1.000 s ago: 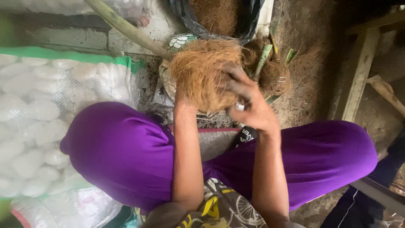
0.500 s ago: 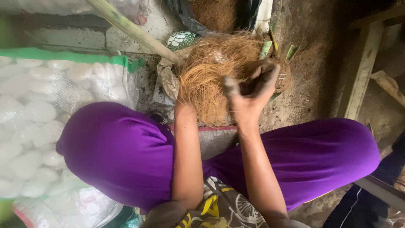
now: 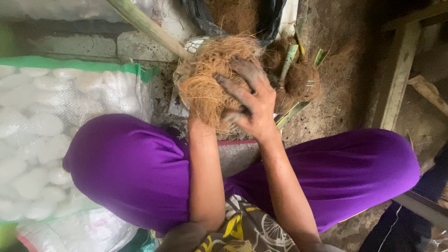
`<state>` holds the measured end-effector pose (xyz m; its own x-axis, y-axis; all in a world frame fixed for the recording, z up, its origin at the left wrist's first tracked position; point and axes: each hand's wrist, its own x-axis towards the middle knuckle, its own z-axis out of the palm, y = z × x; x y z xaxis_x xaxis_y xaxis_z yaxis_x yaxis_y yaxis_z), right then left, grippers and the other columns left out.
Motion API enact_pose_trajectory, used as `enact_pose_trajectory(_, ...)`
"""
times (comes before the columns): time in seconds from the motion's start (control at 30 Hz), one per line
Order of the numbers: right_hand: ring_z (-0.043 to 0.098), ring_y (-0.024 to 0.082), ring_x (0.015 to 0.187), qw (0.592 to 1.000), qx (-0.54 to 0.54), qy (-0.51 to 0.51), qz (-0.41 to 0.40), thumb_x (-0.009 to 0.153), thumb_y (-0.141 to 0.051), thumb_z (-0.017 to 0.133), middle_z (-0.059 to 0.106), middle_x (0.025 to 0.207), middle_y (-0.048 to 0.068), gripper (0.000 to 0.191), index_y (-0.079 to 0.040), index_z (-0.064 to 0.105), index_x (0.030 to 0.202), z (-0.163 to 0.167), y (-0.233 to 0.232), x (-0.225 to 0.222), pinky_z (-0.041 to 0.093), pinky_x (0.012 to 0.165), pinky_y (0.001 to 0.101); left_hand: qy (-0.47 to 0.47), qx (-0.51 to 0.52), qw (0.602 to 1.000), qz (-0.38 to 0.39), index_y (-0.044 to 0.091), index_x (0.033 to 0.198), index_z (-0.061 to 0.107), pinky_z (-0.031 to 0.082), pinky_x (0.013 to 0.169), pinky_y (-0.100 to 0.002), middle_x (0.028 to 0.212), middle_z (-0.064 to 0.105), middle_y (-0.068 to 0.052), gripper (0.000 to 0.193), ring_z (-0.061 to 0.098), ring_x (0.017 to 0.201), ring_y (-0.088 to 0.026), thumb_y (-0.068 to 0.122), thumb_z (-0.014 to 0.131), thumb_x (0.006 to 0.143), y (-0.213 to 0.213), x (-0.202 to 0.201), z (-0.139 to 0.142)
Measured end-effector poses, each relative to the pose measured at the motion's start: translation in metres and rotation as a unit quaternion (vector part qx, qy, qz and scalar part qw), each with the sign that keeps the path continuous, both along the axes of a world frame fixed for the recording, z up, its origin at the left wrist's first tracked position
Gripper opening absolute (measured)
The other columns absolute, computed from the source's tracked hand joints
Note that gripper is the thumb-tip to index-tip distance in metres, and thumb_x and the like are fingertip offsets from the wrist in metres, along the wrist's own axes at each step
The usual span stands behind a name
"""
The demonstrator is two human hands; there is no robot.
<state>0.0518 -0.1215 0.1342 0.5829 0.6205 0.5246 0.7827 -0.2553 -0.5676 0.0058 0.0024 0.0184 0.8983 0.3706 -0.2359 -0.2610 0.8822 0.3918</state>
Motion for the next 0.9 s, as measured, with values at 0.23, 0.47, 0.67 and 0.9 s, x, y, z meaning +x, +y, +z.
enact_pose_trajectory(0.23,0.058,0.037,0.140,0.983,0.077,0.164,-0.011,0.089,-0.060,0.076,0.055,0.148,0.017,0.067,-0.016,0.065,0.138,-0.016,-0.002,0.000,0.049,0.121,0.0526,-0.005,0.041,0.999,0.012,0.009,0.139,0.049,0.045,0.113,-0.038,0.140,0.051,-0.012,0.057,0.051,0.134,-0.023,0.028,0.080,0.095,0.007,0.000,0.040)
enact_pose_trajectory(0.47,0.057,0.037,0.136,0.726,0.350,0.575,-0.139,0.085,-0.067,0.063,0.052,0.148,0.017,0.076,-0.017,0.055,0.141,-0.056,-0.015,0.023,0.054,0.109,0.0539,0.031,0.250,0.968,0.017,0.011,0.138,0.051,0.046,0.112,-0.041,0.146,0.052,-0.013,0.058,0.054,0.132,-0.025,0.035,0.079,0.093,0.009,-0.007,0.082)
enact_pose_trajectory(0.67,0.056,0.037,0.132,0.537,0.512,0.657,-0.131,0.081,-0.073,0.052,0.049,0.148,0.018,0.084,-0.018,0.047,0.144,-0.042,-0.027,0.031,0.057,0.098,0.0549,0.100,0.288,0.917,0.256,0.010,0.146,0.050,0.037,0.117,-0.054,0.151,0.054,-0.022,0.067,0.054,0.133,-0.038,0.060,0.058,0.103,0.033,-0.014,0.045)
enact_pose_trajectory(0.9,0.047,0.035,0.142,0.811,0.371,0.452,0.032,0.093,-0.059,0.070,0.038,0.162,0.019,0.090,-0.013,0.037,0.162,-0.038,-0.014,0.004,0.049,0.109,0.0508,-0.014,0.223,0.975,-0.022,0.011,0.168,0.020,0.010,0.134,-0.053,0.177,0.013,-0.016,0.112,0.010,0.164,-0.028,0.085,0.045,0.087,-0.014,0.014,-0.010)
